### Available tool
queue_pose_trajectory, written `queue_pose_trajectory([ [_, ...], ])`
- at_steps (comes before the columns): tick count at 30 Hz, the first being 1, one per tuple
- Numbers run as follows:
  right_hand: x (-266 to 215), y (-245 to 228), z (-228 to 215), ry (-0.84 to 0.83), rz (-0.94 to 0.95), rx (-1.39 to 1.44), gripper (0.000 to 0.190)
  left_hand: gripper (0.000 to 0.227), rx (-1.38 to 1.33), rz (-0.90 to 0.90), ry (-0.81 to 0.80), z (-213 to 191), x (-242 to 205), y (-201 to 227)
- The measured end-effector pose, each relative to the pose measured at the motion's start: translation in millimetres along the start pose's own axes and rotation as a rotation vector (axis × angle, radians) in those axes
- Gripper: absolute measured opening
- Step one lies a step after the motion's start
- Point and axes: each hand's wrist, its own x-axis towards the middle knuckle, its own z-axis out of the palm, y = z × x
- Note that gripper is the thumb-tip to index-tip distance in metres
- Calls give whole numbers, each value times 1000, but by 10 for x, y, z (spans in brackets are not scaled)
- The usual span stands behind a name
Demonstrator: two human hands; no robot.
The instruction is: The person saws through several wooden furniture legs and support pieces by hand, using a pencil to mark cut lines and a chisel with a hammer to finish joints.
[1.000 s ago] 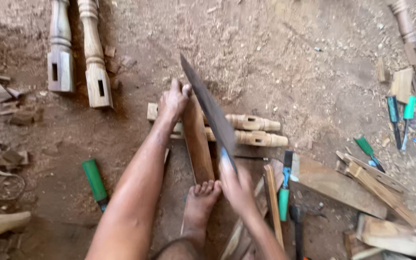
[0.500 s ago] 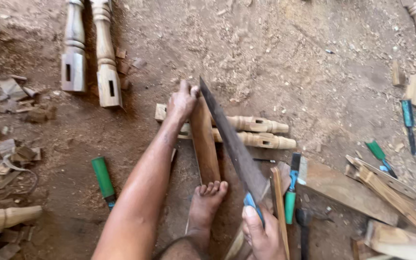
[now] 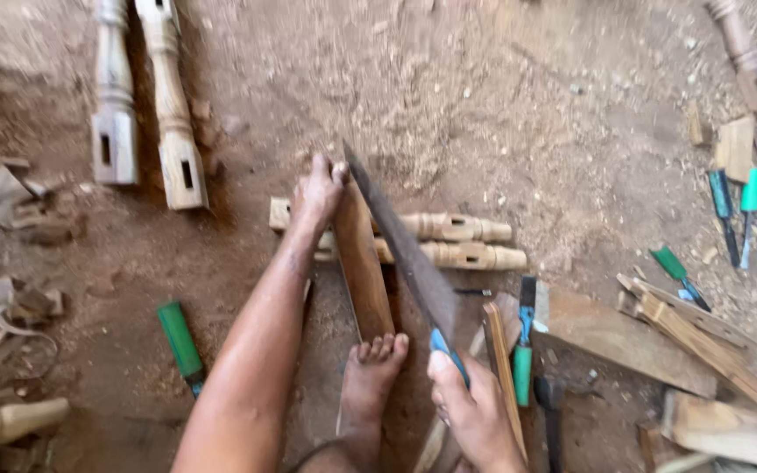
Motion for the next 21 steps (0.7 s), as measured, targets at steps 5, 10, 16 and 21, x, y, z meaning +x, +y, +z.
queue_pose_trajectory([
  [5, 917, -175, 589, 79, -299, -248, 40, 47, 16, -27, -8, -108, 21, -40],
  [10, -122, -32, -10, -23, -70, 80, 27, 49, 1, 43, 24, 19, 103, -108],
  [16, 821, -368, 556, -47, -221, -83, 38, 48, 17, -48, -55, -89, -25, 18],
  [21, -42, -150, 53, -34, -126, -87, 28, 44, -63, -94, -77, -62, 93, -9],
])
